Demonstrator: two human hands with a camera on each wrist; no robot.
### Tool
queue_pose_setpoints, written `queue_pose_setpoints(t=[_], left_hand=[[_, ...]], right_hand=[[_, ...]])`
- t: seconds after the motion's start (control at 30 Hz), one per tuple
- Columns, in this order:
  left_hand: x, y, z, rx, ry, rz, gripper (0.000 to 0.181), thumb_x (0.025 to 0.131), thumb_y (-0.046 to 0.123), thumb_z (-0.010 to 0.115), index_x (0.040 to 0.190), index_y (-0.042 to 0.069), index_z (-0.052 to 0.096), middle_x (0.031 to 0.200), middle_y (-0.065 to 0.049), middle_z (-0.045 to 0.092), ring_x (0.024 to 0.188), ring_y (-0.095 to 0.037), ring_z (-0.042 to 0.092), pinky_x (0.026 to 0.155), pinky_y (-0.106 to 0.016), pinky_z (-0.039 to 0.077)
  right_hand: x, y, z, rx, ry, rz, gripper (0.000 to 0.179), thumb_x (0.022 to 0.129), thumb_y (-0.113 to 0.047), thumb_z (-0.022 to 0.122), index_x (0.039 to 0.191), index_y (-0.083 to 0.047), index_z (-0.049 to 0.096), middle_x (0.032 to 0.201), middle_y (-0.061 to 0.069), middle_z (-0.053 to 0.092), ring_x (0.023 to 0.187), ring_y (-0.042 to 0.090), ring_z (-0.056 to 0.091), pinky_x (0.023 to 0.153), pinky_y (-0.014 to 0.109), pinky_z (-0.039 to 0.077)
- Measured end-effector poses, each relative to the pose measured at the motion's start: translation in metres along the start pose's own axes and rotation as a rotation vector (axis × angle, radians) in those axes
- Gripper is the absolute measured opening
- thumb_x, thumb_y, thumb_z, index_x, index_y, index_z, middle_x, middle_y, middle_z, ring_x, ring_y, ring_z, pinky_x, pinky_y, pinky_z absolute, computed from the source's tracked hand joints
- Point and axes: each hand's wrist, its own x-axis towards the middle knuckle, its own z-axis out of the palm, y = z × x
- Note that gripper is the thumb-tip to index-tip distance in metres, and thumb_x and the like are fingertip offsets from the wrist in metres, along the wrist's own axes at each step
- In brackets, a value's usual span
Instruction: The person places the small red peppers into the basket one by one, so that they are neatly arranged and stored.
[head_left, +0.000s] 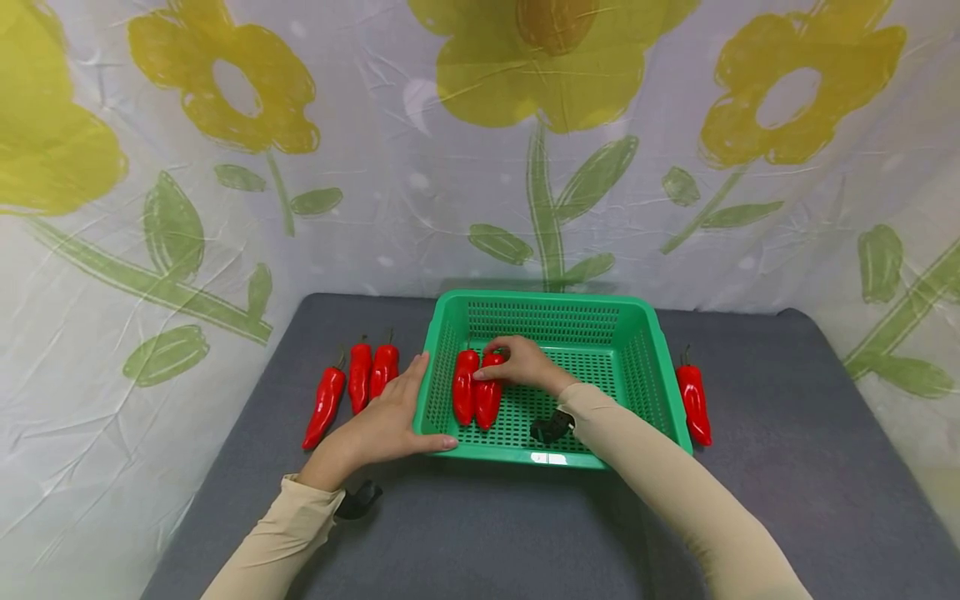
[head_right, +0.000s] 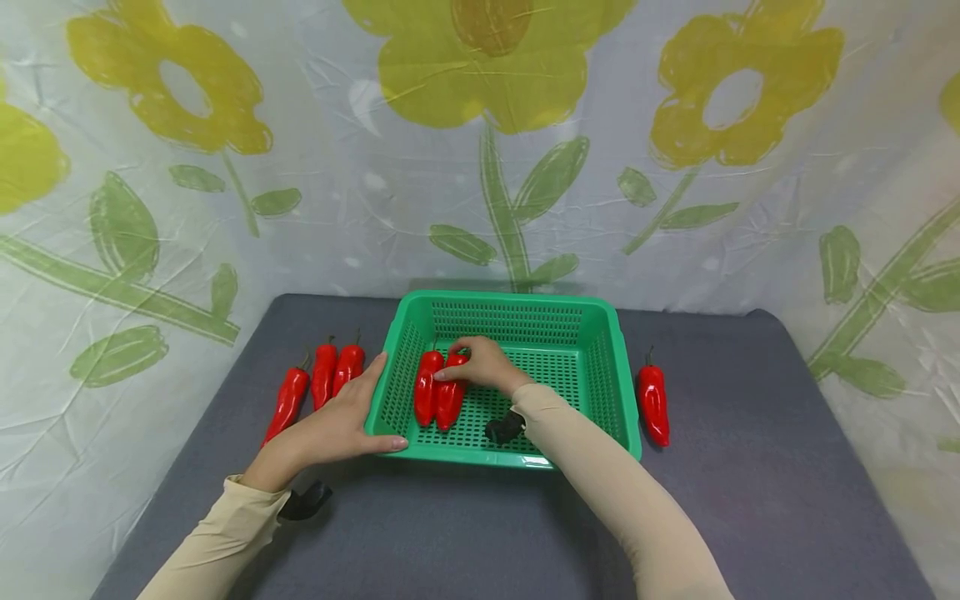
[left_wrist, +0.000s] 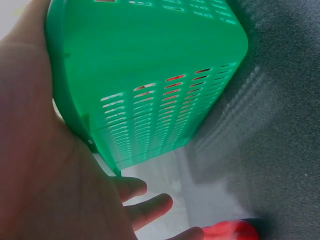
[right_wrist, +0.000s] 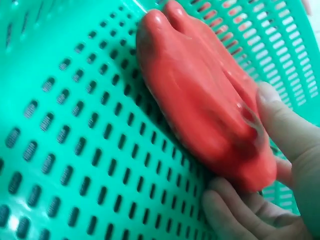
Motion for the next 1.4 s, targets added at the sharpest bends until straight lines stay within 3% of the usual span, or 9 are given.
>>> queue_pose_setpoints(t=[0.27,0.53,1.4], left_hand=[[0.0006,-0.0008,0.001,-0.001,0.001,0.0,0.127,0.074,0.068,0.072,0.16,0.018,-0.006,0.168,-0.012,0.006,0.151,-0.041,0.019,0.111,-0.069,0.032],[0.0011,-0.0007,0.0008,0.004,-0.002,0.002,0.127,0.074,0.068,0.072,0.16,0.018,-0.006,0.168,-0.012,0.006,0.152,-0.041,0.019,0.112,-0.069,0.032],[0.0017,0.0006,-0.0011,-0.003,-0.012,-0.008,0.128,0.074,0.069,0.072,0.16,0.017,-0.006,0.168,-0.013,0.004,0.152,-0.042,0.018,0.111,-0.07,0.032]], right_hand=[[0.0004,0.0033,-0.0048,-0.046,-0.038,-0.007,0.057,0.084,-0.029,0.08,0.134,-0.013,0.06,0.118,0.015,0.066,0.077,0.017,0.068,0.069,0.028,0.058],[0.0029,0.0051,-0.0051,-0.11,0.024,-0.049,0.053,0.082,-0.03,0.082,0.128,-0.013,0.062,0.115,0.013,0.067,0.098,0.023,0.064,0.074,0.029,0.053],[0.0064,0.0056,-0.0041,-0.122,0.049,-0.06,0.051,0.082,-0.03,0.081,0.126,-0.014,0.062,0.115,0.012,0.066,0.097,0.023,0.064,0.072,0.029,0.053]])
